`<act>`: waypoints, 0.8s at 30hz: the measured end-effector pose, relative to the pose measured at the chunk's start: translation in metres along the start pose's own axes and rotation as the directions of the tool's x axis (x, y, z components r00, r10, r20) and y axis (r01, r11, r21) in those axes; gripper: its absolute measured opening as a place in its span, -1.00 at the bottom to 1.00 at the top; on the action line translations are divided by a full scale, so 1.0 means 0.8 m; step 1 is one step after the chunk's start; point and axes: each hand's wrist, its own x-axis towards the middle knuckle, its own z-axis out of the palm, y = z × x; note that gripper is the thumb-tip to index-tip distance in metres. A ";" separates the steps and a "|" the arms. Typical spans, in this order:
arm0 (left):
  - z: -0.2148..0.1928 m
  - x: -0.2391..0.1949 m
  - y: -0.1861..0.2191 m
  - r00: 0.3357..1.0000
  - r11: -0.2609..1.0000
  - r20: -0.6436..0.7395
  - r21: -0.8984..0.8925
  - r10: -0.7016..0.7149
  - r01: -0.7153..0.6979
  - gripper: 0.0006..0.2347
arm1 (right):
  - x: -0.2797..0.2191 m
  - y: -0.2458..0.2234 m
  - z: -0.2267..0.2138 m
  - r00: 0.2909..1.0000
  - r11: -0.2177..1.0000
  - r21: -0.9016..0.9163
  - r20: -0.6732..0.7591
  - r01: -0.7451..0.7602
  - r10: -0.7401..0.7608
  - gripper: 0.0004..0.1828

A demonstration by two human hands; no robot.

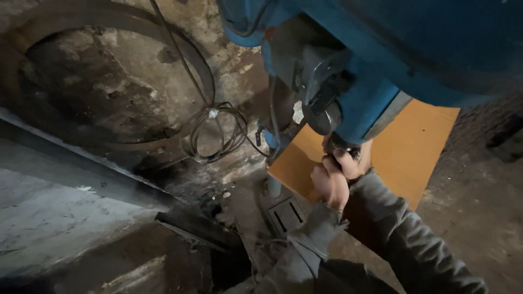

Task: The person inserts a drill bit into the drill press chuck and tightens it, then places a wooden board on the drill press table. They drill a series of holes through the board, repositioning the board between holes and brushing away wood shavings as they work.

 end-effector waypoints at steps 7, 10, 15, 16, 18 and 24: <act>-0.011 0.009 0.009 0.997 0.946 -0.012 0.317 0.075 -0.068 -0.53 | -0.009 0.010 0.012 0.989 0.984 0.174 -0.133 -0.041 0.064 -0.50; -0.007 0.013 -0.008 0.962 0.882 -0.030 0.409 0.270 -0.235 -0.58 | -0.010 0.011 0.013 0.979 0.993 0.105 -0.188 -0.057 0.076 -0.48; -0.004 0.004 -0.002 0.946 0.798 -0.184 0.592 0.267 -0.110 -0.56 | -0.013 0.014 0.016 0.986 0.996 0.094 -0.167 0.008 0.008 -0.45; -0.003 0.003 0.002 0.927 0.778 -0.242 0.623 0.288 -0.080 -0.55 | -0.013 0.018 0.017 0.984 0.995 0.097 -0.178 0.021 -0.003 -0.45; -0.002 0.008 0.000 0.946 0.764 -0.204 0.642 0.250 -0.064 -0.55 | -0.022 0.039 0.016 0.972 0.993 0.113 -0.235 0.025 0.002 -0.44; -0.043 -0.005 -0.024 0.712 0.520 0.088 0.621 0.697 -0.586 -0.67 | -0.026 0.069 0.008 0.968 0.996 0.002 -0.234 0.091 -0.088 -0.48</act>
